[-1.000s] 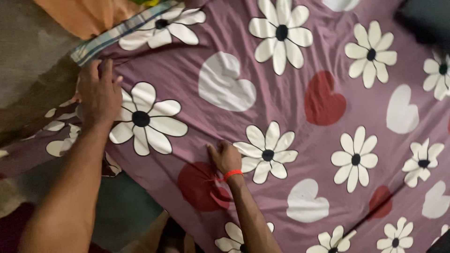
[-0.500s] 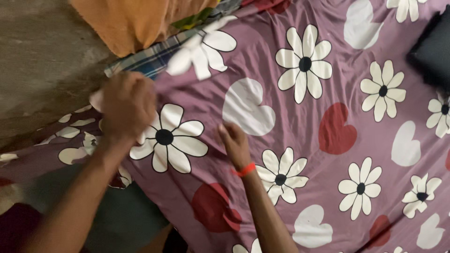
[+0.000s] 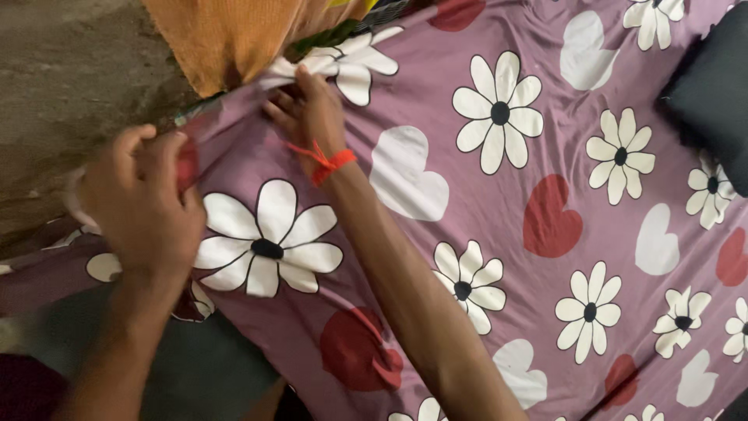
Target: The person smooths out the bedsheet on a bed, tucks the edges into the frame, and folds a matching pillowcase.
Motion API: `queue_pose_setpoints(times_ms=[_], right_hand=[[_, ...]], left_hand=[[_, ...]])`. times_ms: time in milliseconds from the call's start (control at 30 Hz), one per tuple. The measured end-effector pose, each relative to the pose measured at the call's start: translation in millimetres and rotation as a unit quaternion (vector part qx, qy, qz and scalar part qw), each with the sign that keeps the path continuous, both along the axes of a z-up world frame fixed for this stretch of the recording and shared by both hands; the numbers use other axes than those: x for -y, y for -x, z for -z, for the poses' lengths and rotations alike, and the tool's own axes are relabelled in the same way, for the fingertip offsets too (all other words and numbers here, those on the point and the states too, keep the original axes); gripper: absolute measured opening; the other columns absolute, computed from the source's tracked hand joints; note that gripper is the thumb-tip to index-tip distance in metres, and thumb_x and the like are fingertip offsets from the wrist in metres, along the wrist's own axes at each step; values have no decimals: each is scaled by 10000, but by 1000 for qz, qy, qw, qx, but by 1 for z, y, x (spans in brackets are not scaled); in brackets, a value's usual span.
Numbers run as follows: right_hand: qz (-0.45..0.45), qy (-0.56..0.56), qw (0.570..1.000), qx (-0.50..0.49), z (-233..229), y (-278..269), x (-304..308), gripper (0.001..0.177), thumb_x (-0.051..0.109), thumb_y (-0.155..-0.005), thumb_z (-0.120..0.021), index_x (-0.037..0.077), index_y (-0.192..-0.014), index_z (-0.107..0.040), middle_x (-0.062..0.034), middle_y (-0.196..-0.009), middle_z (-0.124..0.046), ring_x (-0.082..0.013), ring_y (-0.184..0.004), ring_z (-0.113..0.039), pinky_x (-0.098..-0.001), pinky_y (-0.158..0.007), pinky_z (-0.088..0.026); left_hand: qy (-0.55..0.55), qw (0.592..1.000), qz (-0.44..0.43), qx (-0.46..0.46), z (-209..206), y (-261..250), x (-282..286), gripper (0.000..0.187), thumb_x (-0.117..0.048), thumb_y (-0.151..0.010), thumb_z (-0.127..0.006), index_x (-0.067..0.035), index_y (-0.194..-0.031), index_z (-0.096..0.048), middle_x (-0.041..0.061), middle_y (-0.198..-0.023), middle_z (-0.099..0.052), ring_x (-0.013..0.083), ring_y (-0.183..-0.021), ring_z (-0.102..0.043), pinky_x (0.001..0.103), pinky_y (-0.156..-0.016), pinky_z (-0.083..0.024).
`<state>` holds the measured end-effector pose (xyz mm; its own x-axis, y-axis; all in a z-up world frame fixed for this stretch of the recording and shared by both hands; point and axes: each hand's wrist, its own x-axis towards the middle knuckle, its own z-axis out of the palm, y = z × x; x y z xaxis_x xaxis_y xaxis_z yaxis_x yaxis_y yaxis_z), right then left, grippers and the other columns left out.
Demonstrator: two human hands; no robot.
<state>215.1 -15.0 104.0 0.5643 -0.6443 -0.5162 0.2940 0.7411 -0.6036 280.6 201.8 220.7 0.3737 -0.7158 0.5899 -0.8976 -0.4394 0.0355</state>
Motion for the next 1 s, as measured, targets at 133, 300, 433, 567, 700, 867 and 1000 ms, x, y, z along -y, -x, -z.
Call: queue_pose_setpoints(times_ms=[133,300,433,567,700,867,1000], right_hand=[[-21,-75,994,74,5,-36,7,317,278,-1045,-453,48,-1253,-519,-83,-1209,-602,-228,-1010,-655,-455,-990,-525],[-36,-24,999,29,38,-53,14,384,309,-1102,-471,48,-1382,-507,-32,-1244,-525,-214,-1035,-498,-474,-969,-447],[-96,34,988,114,45,-32,15,277,173,-1070,-508,75,-1328,-498,-71,-1314,-570,-266,-1199,-580,-492,-1078,-448],[-177,141,972,66,71,-13,19,455,134,-993,-544,96,-1442,-474,-70,-1429,-571,-233,-1342,-566,-434,-1064,-447],[-281,435,853,-60,82,-4,7,527,56,-970,-644,47,-1485,-535,-99,-1415,-658,-259,-1345,-639,-367,-1156,-500],[-386,611,642,-257,53,2,-15,531,194,-933,-708,72,-1436,-590,-163,-1458,-624,-330,-1374,-602,-350,-1174,-490],[-253,713,610,-237,44,5,-31,692,184,-869,-710,26,-1490,-447,-237,-1520,-457,-439,-1426,-438,-461,-1210,-387]], left_hand=[[-26,966,218,-139,48,24,5,174,-32,-922,-721,-47,-1083,-657,152,-1137,-663,327,-1079,-623,490,-936,-494],[-126,958,182,-185,135,14,33,509,-330,-780,-775,-38,-1183,-664,193,-1178,-609,396,-1196,-563,567,-973,-456],[-171,965,76,-185,179,-37,41,530,-356,-960,-746,-7,-1341,-628,195,-1324,-571,421,-1272,-527,601,-1067,-411],[-106,974,-23,-199,198,-47,55,591,-361,-1005,-745,52,-1394,-577,265,-1370,-542,470,-1316,-505,591,-1077,-396],[-142,974,-65,-162,189,-45,67,685,-424,-953,-751,94,-1360,-562,308,-1368,-551,487,-1300,-502,584,-1065,-391],[-218,951,-92,-201,175,-42,65,585,-381,-889,-724,14,-1302,-598,261,-1365,-558,458,-1331,-498,634,-1033,-396],[-84,916,-192,-341,173,-45,33,572,-404,-983,-702,6,-1357,-568,258,-1412,-538,476,-1353,-491,665,-1007,-418]])
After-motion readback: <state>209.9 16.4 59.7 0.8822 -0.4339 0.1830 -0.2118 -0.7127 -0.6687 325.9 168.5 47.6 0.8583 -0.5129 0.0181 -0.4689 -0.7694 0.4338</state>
